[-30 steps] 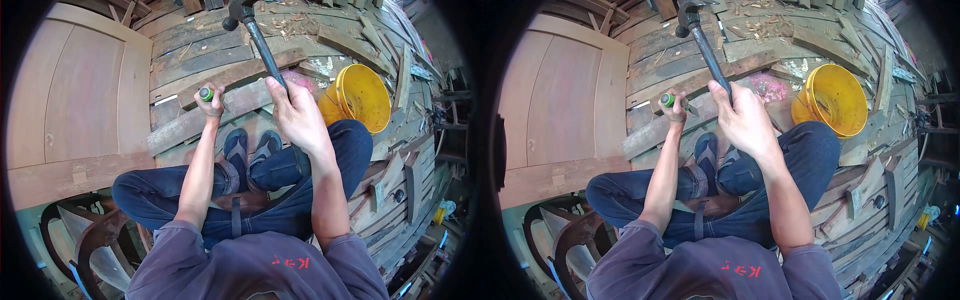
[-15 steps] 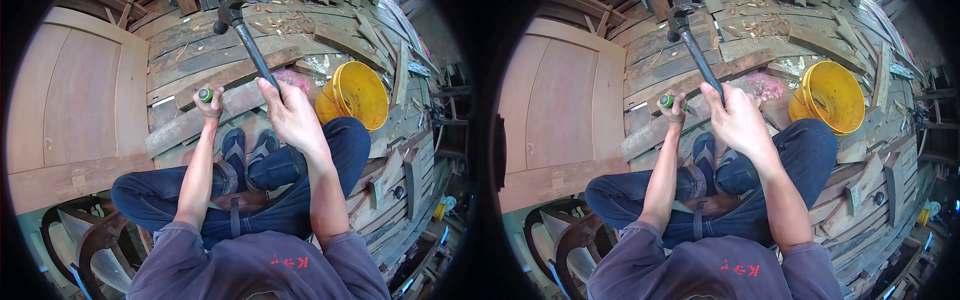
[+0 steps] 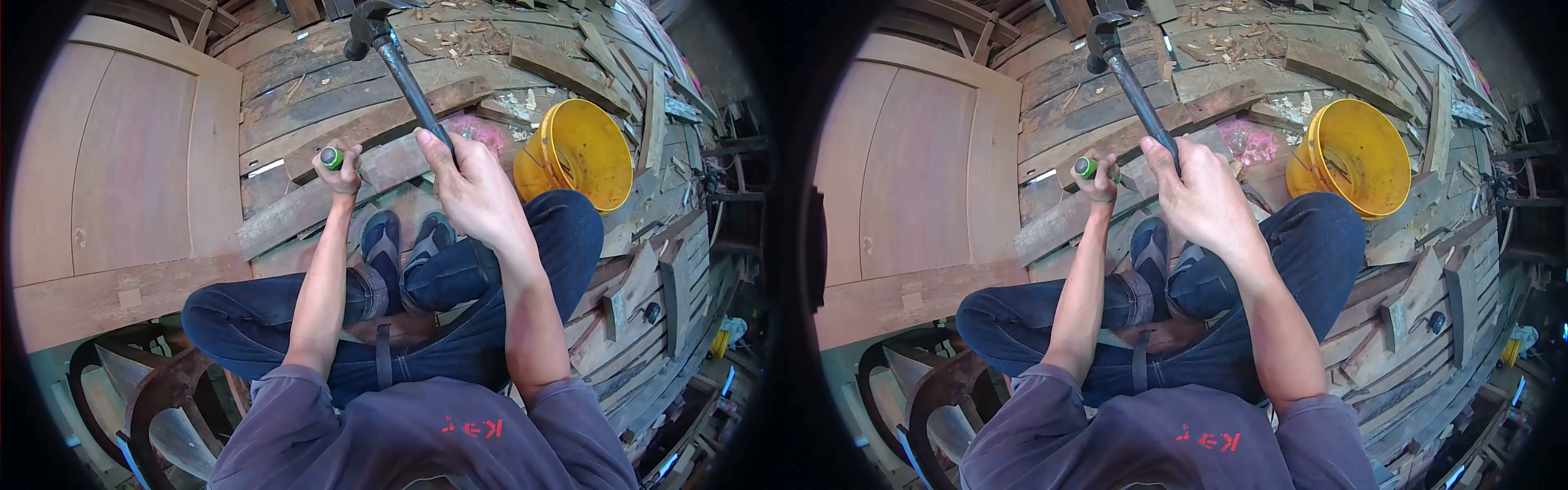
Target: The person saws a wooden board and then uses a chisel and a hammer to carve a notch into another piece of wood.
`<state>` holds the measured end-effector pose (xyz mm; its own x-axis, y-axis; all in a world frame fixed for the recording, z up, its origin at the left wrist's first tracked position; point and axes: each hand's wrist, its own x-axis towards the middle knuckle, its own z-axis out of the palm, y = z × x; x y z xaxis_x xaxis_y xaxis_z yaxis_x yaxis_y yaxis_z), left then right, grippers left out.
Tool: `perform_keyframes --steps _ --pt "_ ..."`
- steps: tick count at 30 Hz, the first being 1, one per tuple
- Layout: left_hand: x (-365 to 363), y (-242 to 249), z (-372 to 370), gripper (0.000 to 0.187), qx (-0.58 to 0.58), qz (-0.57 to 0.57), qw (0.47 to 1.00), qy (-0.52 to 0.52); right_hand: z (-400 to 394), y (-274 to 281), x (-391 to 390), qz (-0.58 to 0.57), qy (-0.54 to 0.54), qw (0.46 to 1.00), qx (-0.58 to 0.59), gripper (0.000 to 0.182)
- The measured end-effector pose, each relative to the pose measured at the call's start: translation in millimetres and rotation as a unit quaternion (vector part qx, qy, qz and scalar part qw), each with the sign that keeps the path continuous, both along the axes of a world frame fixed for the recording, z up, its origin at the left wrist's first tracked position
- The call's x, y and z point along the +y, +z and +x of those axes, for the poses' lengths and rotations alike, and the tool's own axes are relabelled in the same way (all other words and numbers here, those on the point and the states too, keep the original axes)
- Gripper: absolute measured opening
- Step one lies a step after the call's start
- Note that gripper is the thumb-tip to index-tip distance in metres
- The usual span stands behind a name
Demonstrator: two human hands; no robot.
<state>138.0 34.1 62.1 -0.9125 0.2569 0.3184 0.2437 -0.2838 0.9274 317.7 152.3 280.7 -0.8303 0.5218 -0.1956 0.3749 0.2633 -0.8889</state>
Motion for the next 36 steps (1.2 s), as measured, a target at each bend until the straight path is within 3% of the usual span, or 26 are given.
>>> perform_keyframes --steps 6,9,17,22,26,30,31,33,36 --pt "1.9 -1.8 -2.5 0.021 0.044 -0.031 0.999 -0.003 0.6 2.7 -0.7 0.034 0.009 0.999 -0.009 0.051" --pt "6.5 -6.6 -1.9 0.021 -0.001 -0.027 0.999 0.016 3.9 1.8 -1.4 0.09 0.022 0.996 -0.004 0.049" --pt "10.6 3.9 -3.5 0.02 0.103 -0.108 0.988 0.043 15.5 23.9 -24.2 0.102 0.08 0.989 -0.07 0.045" --pt "14.6 -14.1 -11.6 0.014 0.105 -0.048 0.993 0.034 13.1 -8.4 -40.7 0.15 0.119 0.973 -0.128 0.039" --pt "11.3 5.4 -7.0 0.018 0.092 -0.099 0.99 0.029 14.5 45.4 -53.0 0.108 0.09 0.987 -0.073 0.034" --pt "12.0 12.5 -3.3 0.019 0.109 -0.092 0.989 0.038 25.9 12.7 -58.6 0.175 0.067 0.982 -0.001 0.034" --pt "10.4 13.3 -3.4 0.02 0.108 -0.089 0.989 0.046 24.9 12.4 -57.3 0.19 0.087 0.974 -0.091 0.038" --pt "8.8 13.4 -3.1 0.02 0.107 -0.082 0.989 0.056 28.0 -13.4 -39.6 0.165 0.121 0.971 -0.123 0.04" --pt "11.2 -8.8 -12.9 0.021 0.082 -0.082 0.992 0.052 24.5 24.0 -43.8 0.16 0.086 0.976 -0.117 0.038"
